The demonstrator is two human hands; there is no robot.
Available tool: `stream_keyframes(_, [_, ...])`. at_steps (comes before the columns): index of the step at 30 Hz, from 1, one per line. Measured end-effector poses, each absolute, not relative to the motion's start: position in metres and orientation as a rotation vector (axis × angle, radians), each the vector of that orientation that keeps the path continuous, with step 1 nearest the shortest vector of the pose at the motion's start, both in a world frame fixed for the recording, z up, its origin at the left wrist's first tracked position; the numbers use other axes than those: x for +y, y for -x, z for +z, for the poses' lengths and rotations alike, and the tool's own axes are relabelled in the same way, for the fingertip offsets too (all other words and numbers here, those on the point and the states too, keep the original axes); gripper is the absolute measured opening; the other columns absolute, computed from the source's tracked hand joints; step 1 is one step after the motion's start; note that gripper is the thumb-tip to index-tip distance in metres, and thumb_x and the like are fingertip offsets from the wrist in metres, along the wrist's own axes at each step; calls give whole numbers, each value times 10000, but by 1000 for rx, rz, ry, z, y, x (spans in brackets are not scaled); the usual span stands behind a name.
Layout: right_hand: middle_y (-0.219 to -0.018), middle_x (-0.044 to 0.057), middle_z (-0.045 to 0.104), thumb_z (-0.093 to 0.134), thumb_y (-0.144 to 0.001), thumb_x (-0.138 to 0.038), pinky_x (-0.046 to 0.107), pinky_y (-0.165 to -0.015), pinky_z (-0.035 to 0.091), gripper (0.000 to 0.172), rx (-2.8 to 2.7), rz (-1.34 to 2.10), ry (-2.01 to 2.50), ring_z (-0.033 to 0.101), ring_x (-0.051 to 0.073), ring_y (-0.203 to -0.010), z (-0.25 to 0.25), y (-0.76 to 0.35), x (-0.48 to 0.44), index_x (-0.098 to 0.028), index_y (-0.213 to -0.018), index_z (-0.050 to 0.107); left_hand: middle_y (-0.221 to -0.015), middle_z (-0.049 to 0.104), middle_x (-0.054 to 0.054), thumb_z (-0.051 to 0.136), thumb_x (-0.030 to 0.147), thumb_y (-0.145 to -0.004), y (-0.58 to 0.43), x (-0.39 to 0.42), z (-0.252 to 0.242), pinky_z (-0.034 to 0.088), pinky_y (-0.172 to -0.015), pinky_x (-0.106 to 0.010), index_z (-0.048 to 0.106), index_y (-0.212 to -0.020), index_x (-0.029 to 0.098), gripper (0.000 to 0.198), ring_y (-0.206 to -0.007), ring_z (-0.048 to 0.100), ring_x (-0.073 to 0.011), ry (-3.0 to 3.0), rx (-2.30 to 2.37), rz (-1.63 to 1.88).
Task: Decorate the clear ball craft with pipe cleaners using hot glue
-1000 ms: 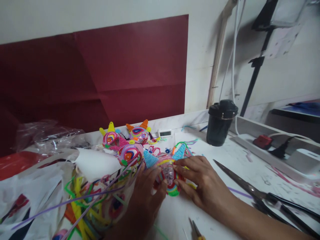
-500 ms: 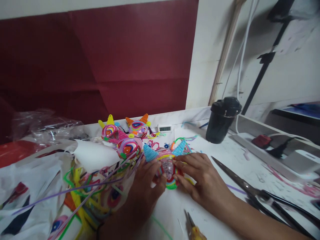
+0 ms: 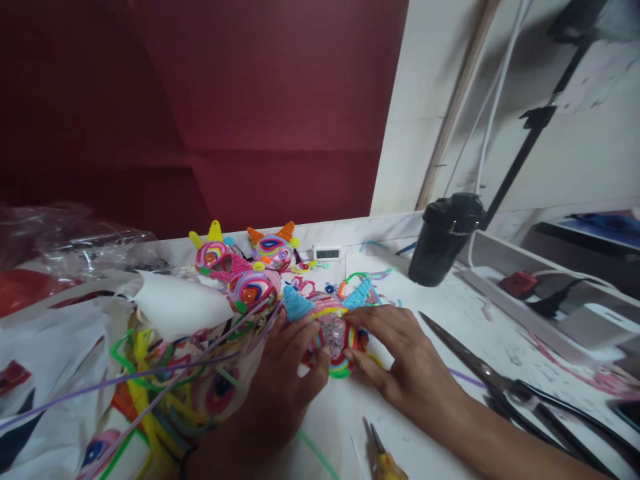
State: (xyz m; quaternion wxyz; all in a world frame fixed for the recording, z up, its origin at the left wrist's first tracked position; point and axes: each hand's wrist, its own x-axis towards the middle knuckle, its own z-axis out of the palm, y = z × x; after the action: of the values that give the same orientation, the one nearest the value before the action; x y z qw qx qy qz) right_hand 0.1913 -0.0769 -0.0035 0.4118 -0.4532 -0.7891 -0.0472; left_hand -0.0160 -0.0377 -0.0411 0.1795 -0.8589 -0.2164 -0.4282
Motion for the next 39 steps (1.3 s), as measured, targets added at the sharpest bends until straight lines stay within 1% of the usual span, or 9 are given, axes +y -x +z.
stream_keyframes(4, [-1079, 92, 660, 653, -873, -210, 422, -828, 407, 316, -1982, -110, 1147, 566, 262, -987, -4, -192, -75, -166, -1171, 557, -1181, 609, -101, 494, 105, -927, 17, -38, -39, 413, -1078, -553, 564, -1040, 200, 164, -1218, 547, -218, 2424, -624, -1200])
stream_keyframes(8, [-1065, 78, 667, 661, -872, -221, 429, -830, 404, 300, -2006, -109, 1163, 558, 263, -976, -2, -193, -75, -176, -1155, 571, -1172, 608, -120, 500, 94, -920, 17, -38, -38, 408, -1077, -539, 580, -1007, 178, 145, -1213, 548, -221, 2417, -614, -1186])
stream_keyframes(11, [-1054, 73, 665, 658, -874, -231, 432, -826, 398, 291, -2041, -120, 1183, 545, 266, -975, 0, -193, -76, -178, -1148, 573, -1176, 599, -129, 505, 73, -908, 16, -38, -39, 393, -1082, -552, 586, -1000, 164, 152, -1213, 544, -227, 2423, -604, -1206])
stream_keyframes(16, [-1019, 103, 657, 553, -933, -248, 456, -836, 376, 381, -2130, -296, 1173, 513, 291, -993, 4, -195, -75, -129, -1287, 480, -1191, 593, -123, 478, 82, -920, 16, -37, -40, 393, -1076, -575, 578, -1025, 177, 174, -1225, 533, -230, 2431, -621, -1208])
stream_keyframes(19, [-1027, 116, 659, 518, -948, -250, 454, -838, 371, 392, -2175, -340, 1156, 508, 296, -999, 5, -196, -73, -106, -1306, 447, -1190, 595, -121, 484, 87, -918, 17, -36, -41, 390, -1081, -576, 577, -1045, 181, 183, -1228, 530, -231, 2442, -620, -1218])
stream_keyframes(22, [-1048, 123, 651, 539, -938, -268, 444, -849, 380, 361, -2164, -276, 1160, 518, 286, -992, 5, -197, -71, -118, -1259, 468, -1181, 598, -116, 492, 102, -921, 17, -35, -42, 393, -1081, -571, 573, -1048, 185, 171, -1218, 537, -227, 2431, -618, -1232])
stream_keyframes(26, [-1048, 109, 644, 540, -937, -274, 442, -849, 391, 299, -2138, -181, 1164, 535, 274, -979, 2, -197, -71, -156, -1205, 484, -1196, 587, -110, 492, 114, -927, 18, -35, -42, 401, -1076, -581, 564, -1058, 193, 170, -1221, 535, -234, 2434, -635, -1215])
stream_keyframes(32, [-1056, 116, 644, 536, -930, -265, 445, -816, 425, 299, -2082, -121, 1175, 564, 269, -951, 2, -194, -73, -175, -1207, 467, -1187, 590, -134, 557, 60, -876, 20, -35, -38, 381, -1099, -580, 572, -1039, 164, 195, -1195, 557, -246, 2446, -624, -1162])
stream_keyframes(39, [-1094, 110, 634, 568, -905, -246, 452, -840, 433, 321, -2038, -15, 1180, 562, 275, -997, 6, -196, -74, -189, -1208, 476, -1174, 603, -124, 518, 93, -894, 21, -33, -32, 383, -1096, -570, 594, -1031, 171, 175, -1208, 545, -240, 2428, -559, -1149])
